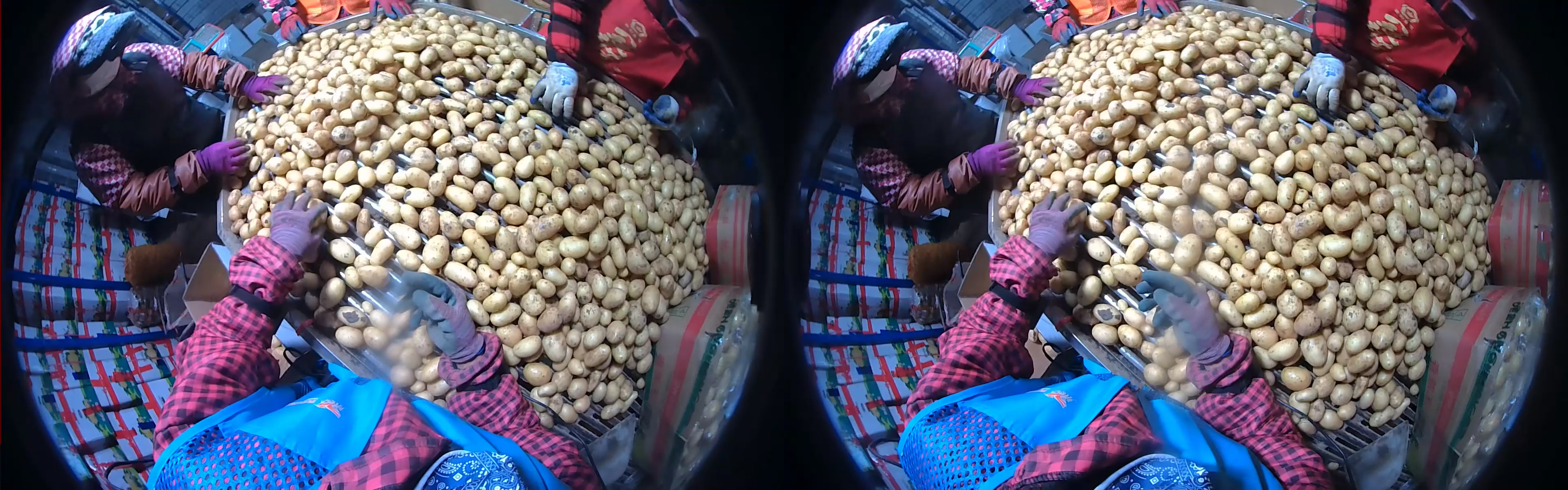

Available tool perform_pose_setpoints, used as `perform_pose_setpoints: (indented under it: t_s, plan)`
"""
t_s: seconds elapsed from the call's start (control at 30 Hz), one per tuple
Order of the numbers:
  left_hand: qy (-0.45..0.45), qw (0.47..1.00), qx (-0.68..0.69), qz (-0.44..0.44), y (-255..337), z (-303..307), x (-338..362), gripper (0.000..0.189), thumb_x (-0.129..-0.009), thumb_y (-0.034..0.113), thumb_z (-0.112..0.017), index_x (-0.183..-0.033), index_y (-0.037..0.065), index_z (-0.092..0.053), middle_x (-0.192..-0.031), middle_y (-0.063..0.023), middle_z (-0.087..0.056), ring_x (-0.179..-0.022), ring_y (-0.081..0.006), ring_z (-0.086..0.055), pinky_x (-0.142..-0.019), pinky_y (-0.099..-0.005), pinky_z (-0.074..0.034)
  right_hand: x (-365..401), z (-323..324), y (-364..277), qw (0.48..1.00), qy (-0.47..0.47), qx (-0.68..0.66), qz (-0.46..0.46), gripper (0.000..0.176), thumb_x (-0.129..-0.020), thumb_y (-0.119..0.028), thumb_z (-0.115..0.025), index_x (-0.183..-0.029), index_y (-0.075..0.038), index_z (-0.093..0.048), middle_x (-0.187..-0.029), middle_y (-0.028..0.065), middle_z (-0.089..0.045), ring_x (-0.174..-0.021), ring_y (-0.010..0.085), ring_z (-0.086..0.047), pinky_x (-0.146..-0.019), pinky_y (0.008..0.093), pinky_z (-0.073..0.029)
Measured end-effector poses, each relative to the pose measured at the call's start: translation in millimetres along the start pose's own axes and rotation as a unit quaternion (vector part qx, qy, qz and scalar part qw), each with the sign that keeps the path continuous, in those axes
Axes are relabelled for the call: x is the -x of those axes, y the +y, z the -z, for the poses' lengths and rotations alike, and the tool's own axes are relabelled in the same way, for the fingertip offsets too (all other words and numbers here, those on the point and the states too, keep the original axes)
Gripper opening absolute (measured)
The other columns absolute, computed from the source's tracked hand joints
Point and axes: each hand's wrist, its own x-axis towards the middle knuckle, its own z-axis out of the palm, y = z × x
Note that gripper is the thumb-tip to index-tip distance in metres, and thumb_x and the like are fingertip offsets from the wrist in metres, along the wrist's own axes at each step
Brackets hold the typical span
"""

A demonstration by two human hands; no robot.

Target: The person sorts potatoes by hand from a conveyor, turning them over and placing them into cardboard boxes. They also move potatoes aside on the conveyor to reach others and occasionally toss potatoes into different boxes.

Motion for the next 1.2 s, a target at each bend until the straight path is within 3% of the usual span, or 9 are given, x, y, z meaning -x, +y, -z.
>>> perform_pose_setpoints:
  t_s: [0.13, 0.33, 0.4, 0.53, 0.67, 0.8, 1.0, 1.13, 1.2]
  plan:
    - [0.076, 0.988, 0.11, 0.072, -18, 2, -6, 0.049, -0.078, 0.035, -0.068, -0.125, 0.023, -0.06, -0.135, -0.0115, -0.051, -0.126, -0.036, -0.045, -0.105, -0.0471, -0.037, -3, 4, 5, 1.0, -0.004, 0.024, 0.017, 0.034, -0.094, -0.015, -0.059, -0.125, -0.002, -0.059, -0.109, 0.0055, -0.066, -0.089, 0.0098, -0.062, -0.063, 0.0196, -0.051]
    - [0.221, 0.944, 0.233, -0.071, 50, 42, -73, 0.059, -0.081, 0.034, -0.068, -0.133, 0.011, -0.053, -0.138, -0.02, -0.048, -0.127, -0.0379, -0.046, -0.106, -0.0442, -0.037, -3, 3, 3, 1.0, -0.003, 0.022, -0.004, 0.035, -0.093, -0.014, -0.06, -0.125, -0.001, -0.059, -0.111, 0.0064, -0.065, -0.089, 0.0104, -0.063, -0.065, 0.0212, -0.052]
    - [0.159, 0.963, 0.216, -0.009, 82, 40, -112, 0.069, -0.082, 0.042, -0.067, -0.139, 0.012, -0.045, -0.145, -0.0208, -0.04, -0.133, -0.0415, -0.036, -0.108, -0.0469, -0.034, -2, 3, 3, 1.0, 0.002, 0.007, -0.016, 0.036, -0.093, -0.015, -0.061, -0.126, 0.0, -0.058, -0.111, 0.0068, -0.065, -0.089, 0.0114, -0.063, -0.066, 0.0222, -0.052]
    - [0.033, 0.974, 0.213, -0.064, 135, 12, -119, 0.09, -0.083, 0.069, -0.048, -0.15, 0.012, -0.027, -0.153, -0.0172, -0.028, -0.142, -0.044, -0.018, -0.116, -0.0529, -0.016, -4, 6, 6, 1.0, -0.001, -0.023, -0.014, 0.038, -0.093, -0.016, -0.062, -0.127, 0.0, -0.056, -0.112, 0.0093, -0.064, -0.09, 0.0146, -0.063, -0.067, 0.0236, -0.054]
    - [0.099, 0.951, 0.228, -0.186, 119, 8, -55, 0.084, -0.081, 0.057, -0.06, -0.147, 0.013, -0.033, -0.145, -0.0171, -0.038, -0.133, -0.0489, -0.03, -0.112, -0.055, -0.027, -2, 5, 3, 0.999, -0.008, -0.037, -0.019, 0.039, -0.093, -0.018, -0.062, -0.128, -0.001, -0.056, -0.114, 0.0096, -0.063, -0.092, 0.0156, -0.062, -0.068, 0.0243, -0.054]
    - [0.04, 0.942, 0.221, -0.249, 91, 0, 9, 0.08, -0.08, 0.055, -0.063, -0.145, 0.017, -0.037, -0.146, -0.0189, -0.037, -0.13, -0.0483, -0.034, -0.11, -0.0564, -0.028, -2, 7, 0, 1.0, -0.015, -0.009, -0.022, 0.039, -0.093, -0.022, -0.062, -0.127, -0.002, -0.057, -0.116, 0.0078, -0.062, -0.092, 0.0131, -0.062, -0.068, 0.022, -0.051]
    - [0.084, 0.974, 0.121, -0.171, 39, -7, 23, 0.06, -0.082, 0.044, -0.063, -0.138, 0.025, -0.047, -0.141, -0.0148, -0.043, -0.125, -0.0416, -0.042, -0.106, -0.052, -0.034, -3, 7, 7, 1.0, -0.005, 0.017, -0.003, 0.036, -0.095, -0.02, -0.059, -0.126, -0.001, -0.056, -0.11, 0.0083, -0.064, -0.09, 0.0131, -0.063, -0.065, 0.0208, -0.05]
    - [0.164, 0.984, 0.068, -0.008, 9, 4, -20, 0.057, -0.079, 0.029, -0.069, -0.133, 0.021, -0.052, -0.137, -0.0159, -0.045, -0.123, -0.0389, -0.044, -0.102, -0.0503, -0.037, -4, 6, 7, 1.0, 0.001, -0.012, -0.008, 0.036, -0.095, -0.02, -0.06, -0.126, -0.002, -0.057, -0.109, 0.0076, -0.065, -0.089, 0.0118, -0.063, -0.065, 0.02, -0.05]
    - [0.224, 0.969, 0.107, -0.02, 14, 17, -49, 0.05, -0.08, 0.025, -0.067, -0.129, 0.018, -0.055, -0.131, -0.0135, -0.052, -0.116, -0.035, -0.052, -0.095, -0.0462, -0.044, -4, 5, 6, 1.0, 0.003, 0.002, -0.004, 0.036, -0.095, -0.02, -0.06, -0.125, -0.002, -0.057, -0.109, 0.0076, -0.065, -0.089, 0.0118, -0.063, -0.064, 0.02, -0.05]
